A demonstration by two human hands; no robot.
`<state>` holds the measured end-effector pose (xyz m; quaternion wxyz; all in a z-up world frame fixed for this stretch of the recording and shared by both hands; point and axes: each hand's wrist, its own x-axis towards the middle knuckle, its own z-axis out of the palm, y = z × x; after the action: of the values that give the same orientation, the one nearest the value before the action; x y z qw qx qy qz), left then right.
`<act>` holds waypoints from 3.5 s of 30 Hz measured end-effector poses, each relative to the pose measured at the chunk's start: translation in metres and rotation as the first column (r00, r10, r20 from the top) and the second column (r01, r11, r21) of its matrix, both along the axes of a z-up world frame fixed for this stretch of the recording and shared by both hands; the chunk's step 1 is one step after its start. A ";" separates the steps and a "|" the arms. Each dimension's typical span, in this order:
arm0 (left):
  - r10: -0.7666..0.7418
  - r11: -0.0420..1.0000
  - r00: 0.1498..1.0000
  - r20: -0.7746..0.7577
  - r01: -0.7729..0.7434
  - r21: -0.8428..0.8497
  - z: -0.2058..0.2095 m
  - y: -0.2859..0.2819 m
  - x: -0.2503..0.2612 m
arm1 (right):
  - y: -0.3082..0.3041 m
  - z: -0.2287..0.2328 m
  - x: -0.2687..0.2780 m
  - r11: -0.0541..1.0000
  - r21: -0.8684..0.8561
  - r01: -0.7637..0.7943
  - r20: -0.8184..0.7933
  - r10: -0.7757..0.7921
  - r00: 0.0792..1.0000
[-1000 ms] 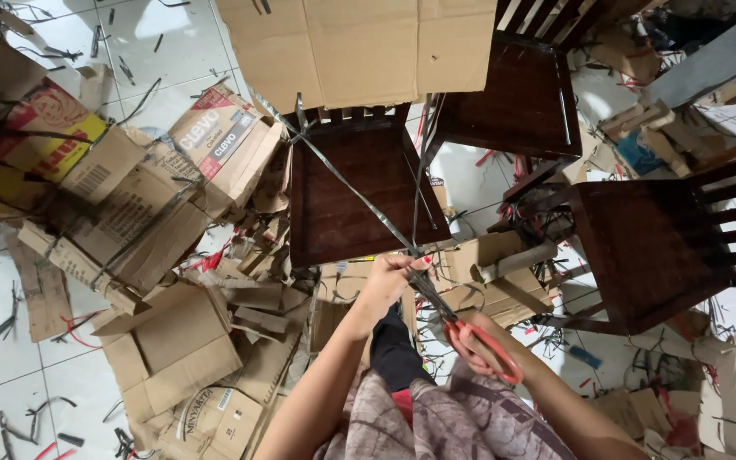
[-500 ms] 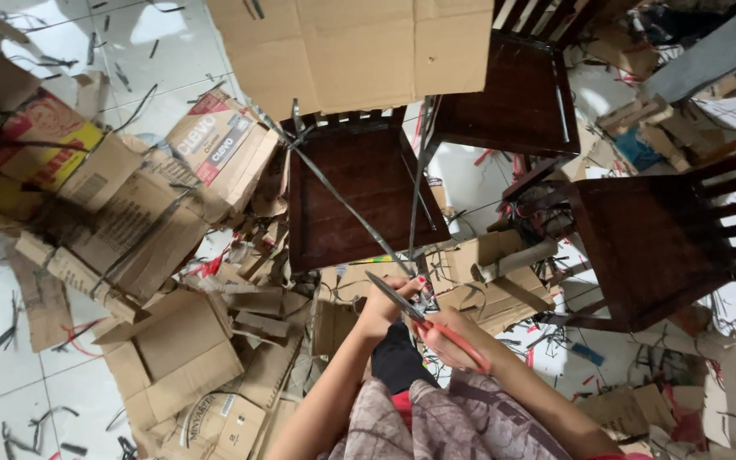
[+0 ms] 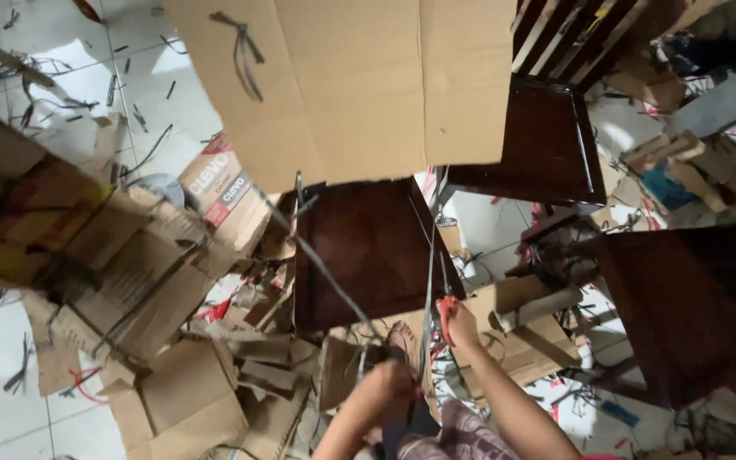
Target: Wrapping the backrest of a wooden chair with protective cardboard and securing it with plastic strapping.
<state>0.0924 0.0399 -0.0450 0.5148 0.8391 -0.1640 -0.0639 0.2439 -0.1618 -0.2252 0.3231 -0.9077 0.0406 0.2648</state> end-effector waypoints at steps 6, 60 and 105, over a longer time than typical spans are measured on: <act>0.041 0.942 0.570 -0.821 0.252 0.222 -0.042 0.003 0.020 | 0.024 -0.126 0.050 0.979 -0.143 0.142 -0.080 -0.154 0.985; 0.683 -0.235 0.039 -0.729 -0.934 -0.270 -0.039 0.309 0.269 | -0.033 0.112 0.248 -0.111 0.897 0.428 -0.335 0.461 0.822; 0.324 0.946 0.836 -0.443 -0.290 0.144 0.072 0.199 0.477 | 0.297 0.261 0.275 0.988 -0.155 -0.008 0.737 0.121 0.664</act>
<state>0.5690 0.2389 0.0275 0.5121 0.8328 0.1020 -0.1837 0.5185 0.1356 0.0356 0.2380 -0.9576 -0.1088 -0.1208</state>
